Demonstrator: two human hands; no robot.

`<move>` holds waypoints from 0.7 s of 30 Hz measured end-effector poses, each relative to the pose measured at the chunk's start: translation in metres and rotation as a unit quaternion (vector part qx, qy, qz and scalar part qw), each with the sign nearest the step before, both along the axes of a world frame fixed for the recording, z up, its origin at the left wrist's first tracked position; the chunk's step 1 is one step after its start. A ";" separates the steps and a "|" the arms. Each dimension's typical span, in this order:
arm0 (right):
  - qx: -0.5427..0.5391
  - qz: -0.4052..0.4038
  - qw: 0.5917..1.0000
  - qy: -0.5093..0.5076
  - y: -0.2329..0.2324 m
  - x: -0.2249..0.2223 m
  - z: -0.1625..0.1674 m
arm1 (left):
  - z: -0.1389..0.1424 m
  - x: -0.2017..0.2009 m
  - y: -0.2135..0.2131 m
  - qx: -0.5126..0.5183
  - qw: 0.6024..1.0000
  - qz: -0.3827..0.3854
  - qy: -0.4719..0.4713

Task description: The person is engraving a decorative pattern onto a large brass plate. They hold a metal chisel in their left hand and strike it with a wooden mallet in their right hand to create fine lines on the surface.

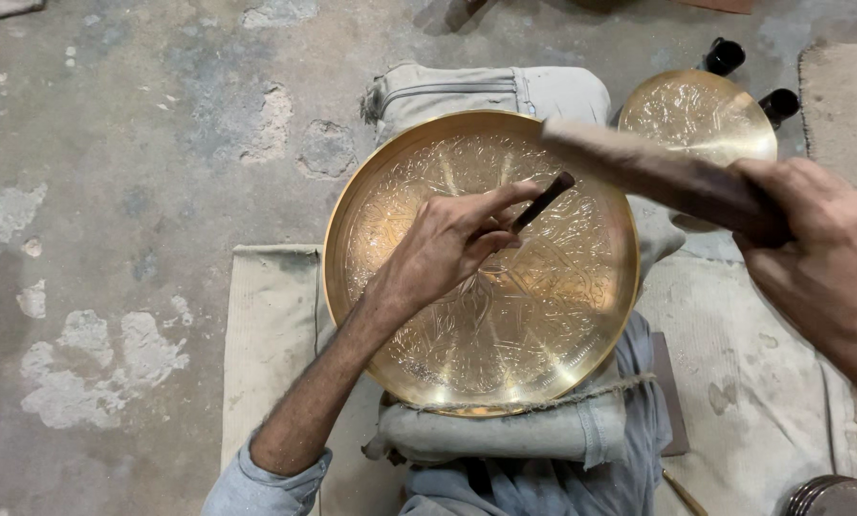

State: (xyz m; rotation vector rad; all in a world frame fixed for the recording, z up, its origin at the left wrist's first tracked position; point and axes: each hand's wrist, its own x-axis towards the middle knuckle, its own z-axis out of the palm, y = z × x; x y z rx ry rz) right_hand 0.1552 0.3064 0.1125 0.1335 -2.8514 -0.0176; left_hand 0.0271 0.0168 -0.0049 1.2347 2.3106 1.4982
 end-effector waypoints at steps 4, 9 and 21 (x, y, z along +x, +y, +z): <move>-0.195 -0.138 0.968 -0.078 0.000 0.001 -0.006 | 0.002 0.000 0.000 0.003 1.000 0.000 -0.010; -0.084 -0.092 0.990 -0.072 0.010 0.003 -0.018 | 0.002 0.001 -0.001 -0.006 1.000 -0.006 -0.025; -0.025 -0.131 0.987 -0.088 0.027 0.028 -0.048 | -0.004 0.001 -0.003 0.003 1.000 -0.012 -0.007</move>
